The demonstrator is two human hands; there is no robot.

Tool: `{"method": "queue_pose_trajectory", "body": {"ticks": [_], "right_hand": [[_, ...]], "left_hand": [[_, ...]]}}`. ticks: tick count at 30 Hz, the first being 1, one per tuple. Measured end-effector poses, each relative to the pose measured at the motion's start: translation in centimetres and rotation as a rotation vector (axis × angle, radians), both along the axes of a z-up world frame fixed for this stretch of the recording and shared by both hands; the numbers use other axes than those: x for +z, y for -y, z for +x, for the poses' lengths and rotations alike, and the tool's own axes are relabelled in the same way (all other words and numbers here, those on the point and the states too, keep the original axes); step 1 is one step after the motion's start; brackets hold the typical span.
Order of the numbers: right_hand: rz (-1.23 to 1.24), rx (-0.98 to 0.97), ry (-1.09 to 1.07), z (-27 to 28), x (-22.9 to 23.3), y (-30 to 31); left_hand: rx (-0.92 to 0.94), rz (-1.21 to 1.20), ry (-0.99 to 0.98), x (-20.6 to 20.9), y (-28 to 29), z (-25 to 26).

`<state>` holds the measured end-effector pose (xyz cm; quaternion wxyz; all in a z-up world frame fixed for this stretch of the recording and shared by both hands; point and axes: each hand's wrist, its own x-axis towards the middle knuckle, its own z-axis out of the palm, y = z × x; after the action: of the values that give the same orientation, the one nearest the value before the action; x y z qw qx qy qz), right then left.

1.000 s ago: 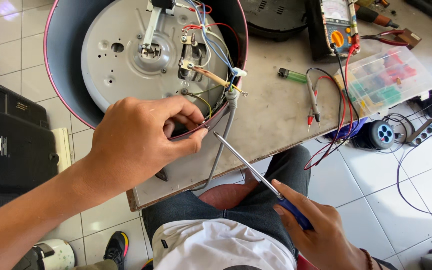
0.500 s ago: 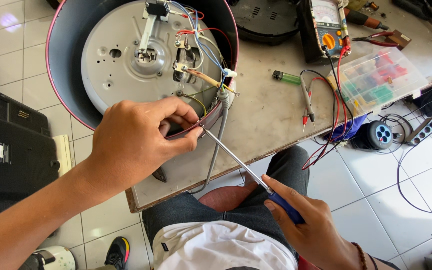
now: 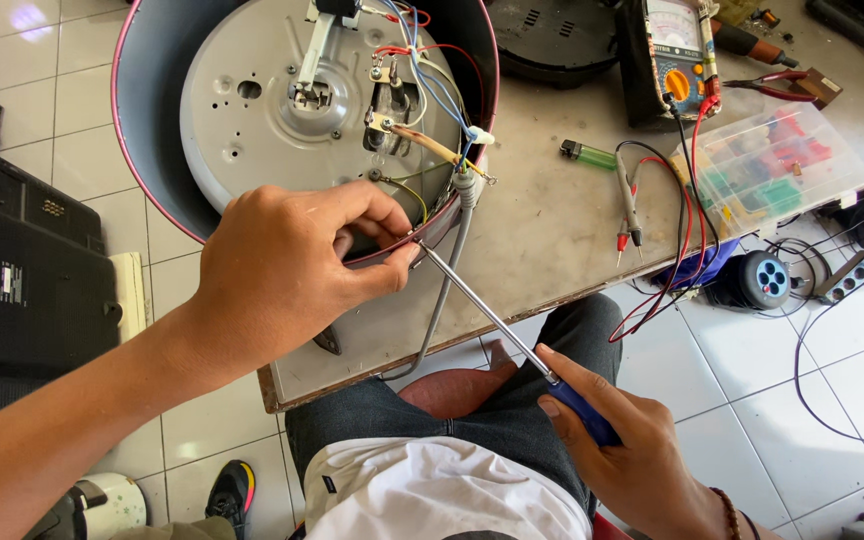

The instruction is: The person uses pliers to strip the insulation from a wire and then uses a screwdriver to tighten a screw on a small component attached to a circular device. They also use a multimeter to test the connections.

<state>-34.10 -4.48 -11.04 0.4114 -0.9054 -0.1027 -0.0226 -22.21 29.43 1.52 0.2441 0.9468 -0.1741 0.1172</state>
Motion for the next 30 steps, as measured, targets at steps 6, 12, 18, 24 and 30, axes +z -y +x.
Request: {"method": "queue_pose_trajectory", "body": {"ticks": [6, 12, 18, 24, 30], "right_hand": [[0.016, 0.020, -0.026, 0.1, 0.8, -0.1], [0.157, -0.309, -0.232, -0.7, 0.7, 0.1], [0.343, -0.280, -0.238, -0.9, 1.1, 0.4], [0.530, -0.064, -0.254, -0.6, 0.6, 0.8], [0.479, -0.164, -0.316, -0.9, -0.1, 0.2]], "left_hand": [[0.017, 0.006, -0.017, -0.1, 0.0, 0.0], [-0.047, -0.023, 0.043, -0.4, -0.5, 0.0], [-0.077, -0.023, 0.127, -1.0, -0.8, 0.0], [-0.112, -0.040, 0.161, -1.1, -0.9, 0.0], [-0.140, -0.066, 0.167, -1.0, -0.8, -0.2]]}}
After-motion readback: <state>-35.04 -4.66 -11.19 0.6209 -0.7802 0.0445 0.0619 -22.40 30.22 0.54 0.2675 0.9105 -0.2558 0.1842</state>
